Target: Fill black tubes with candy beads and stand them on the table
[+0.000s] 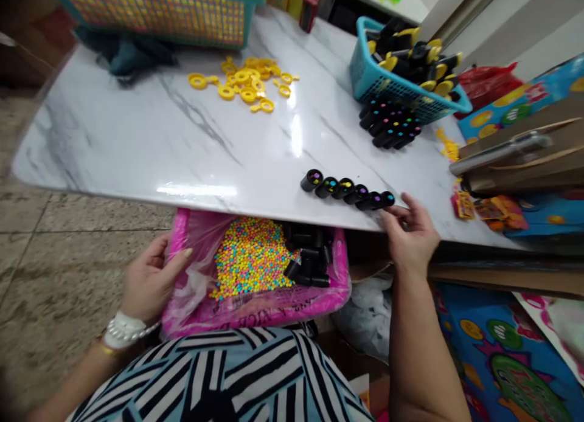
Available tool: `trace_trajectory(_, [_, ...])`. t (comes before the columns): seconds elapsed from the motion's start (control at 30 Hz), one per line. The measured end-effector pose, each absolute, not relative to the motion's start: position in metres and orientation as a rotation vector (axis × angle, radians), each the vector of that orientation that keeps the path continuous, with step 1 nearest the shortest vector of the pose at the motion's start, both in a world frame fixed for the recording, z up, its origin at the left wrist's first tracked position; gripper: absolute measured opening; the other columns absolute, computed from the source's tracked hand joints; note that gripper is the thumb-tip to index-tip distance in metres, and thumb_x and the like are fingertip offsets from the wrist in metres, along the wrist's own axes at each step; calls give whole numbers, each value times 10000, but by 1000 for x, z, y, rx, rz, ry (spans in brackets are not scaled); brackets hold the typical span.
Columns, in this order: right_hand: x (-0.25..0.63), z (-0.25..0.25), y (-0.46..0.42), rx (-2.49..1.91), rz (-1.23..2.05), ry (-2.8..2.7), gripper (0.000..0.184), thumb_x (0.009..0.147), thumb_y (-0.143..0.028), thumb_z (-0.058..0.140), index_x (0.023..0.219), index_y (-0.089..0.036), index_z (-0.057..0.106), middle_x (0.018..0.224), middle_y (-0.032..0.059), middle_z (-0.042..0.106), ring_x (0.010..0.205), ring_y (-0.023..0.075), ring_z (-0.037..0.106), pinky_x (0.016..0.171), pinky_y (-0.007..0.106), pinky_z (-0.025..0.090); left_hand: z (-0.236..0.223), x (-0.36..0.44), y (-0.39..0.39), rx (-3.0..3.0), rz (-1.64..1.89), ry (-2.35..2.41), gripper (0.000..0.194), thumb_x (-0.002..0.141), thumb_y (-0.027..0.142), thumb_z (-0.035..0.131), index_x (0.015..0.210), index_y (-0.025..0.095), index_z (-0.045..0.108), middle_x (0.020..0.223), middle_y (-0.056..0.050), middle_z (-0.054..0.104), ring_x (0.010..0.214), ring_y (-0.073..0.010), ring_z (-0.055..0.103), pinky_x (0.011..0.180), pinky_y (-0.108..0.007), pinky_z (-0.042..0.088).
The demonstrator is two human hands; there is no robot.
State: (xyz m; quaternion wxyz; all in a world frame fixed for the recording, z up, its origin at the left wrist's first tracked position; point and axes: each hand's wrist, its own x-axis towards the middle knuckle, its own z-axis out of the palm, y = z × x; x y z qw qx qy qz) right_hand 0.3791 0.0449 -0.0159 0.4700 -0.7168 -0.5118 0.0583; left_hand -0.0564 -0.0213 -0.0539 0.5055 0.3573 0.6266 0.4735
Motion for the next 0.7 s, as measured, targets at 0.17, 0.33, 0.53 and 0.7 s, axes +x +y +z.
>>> trace_trajectory(0.17, [322, -30, -6, -1669, -291, -1302, 155, 843, -291, 713, 930, -164, 727, 847, 81, 690, 761, 219, 655, 747, 378, 531, -58, -57, -24, 892, 1156, 1508, 472, 782, 420, 750, 1159, 162, 631, 1009, -52, 711, 824, -178, 640, 747, -274, 519])
trace_trajectory(0.33, [264, -40, -20, -1639, -42, -2286, 171, 904, -281, 639, 1027, -203, 728, 969, 94, 694, 905, 246, 611, 858, 407, 476, -60, -56, -21, 894, 1170, 1460, 463, 796, 404, 739, 1172, 156, 634, 1010, -53, 711, 830, -175, 637, 786, -290, 518])
trace_trajectory(0.53, [221, -51, 0, -1768, -176, -2882, 372, 949, -442, 558, 1134, -152, 699, 895, 152, 651, 852, 304, 553, 721, 401, 378, -63, -55, -25, 925, 1202, 1469, 441, 794, 386, 734, 1165, 167, 641, 1024, -58, 716, 864, -193, 642, 835, -327, 521])
trace_trajectory(0.7, [222, -41, -3, -1756, -284, -2997, 180, 952, -238, 517, 955, -177, 687, 793, 120, 635, 746, 252, 548, 659, 356, 325, -67, -58, -29, 969, 1229, 1478, 413, 801, 368, 721, 1161, 181, 651, 1035, -64, 722, 897, -210, 656, 850, -347, 524])
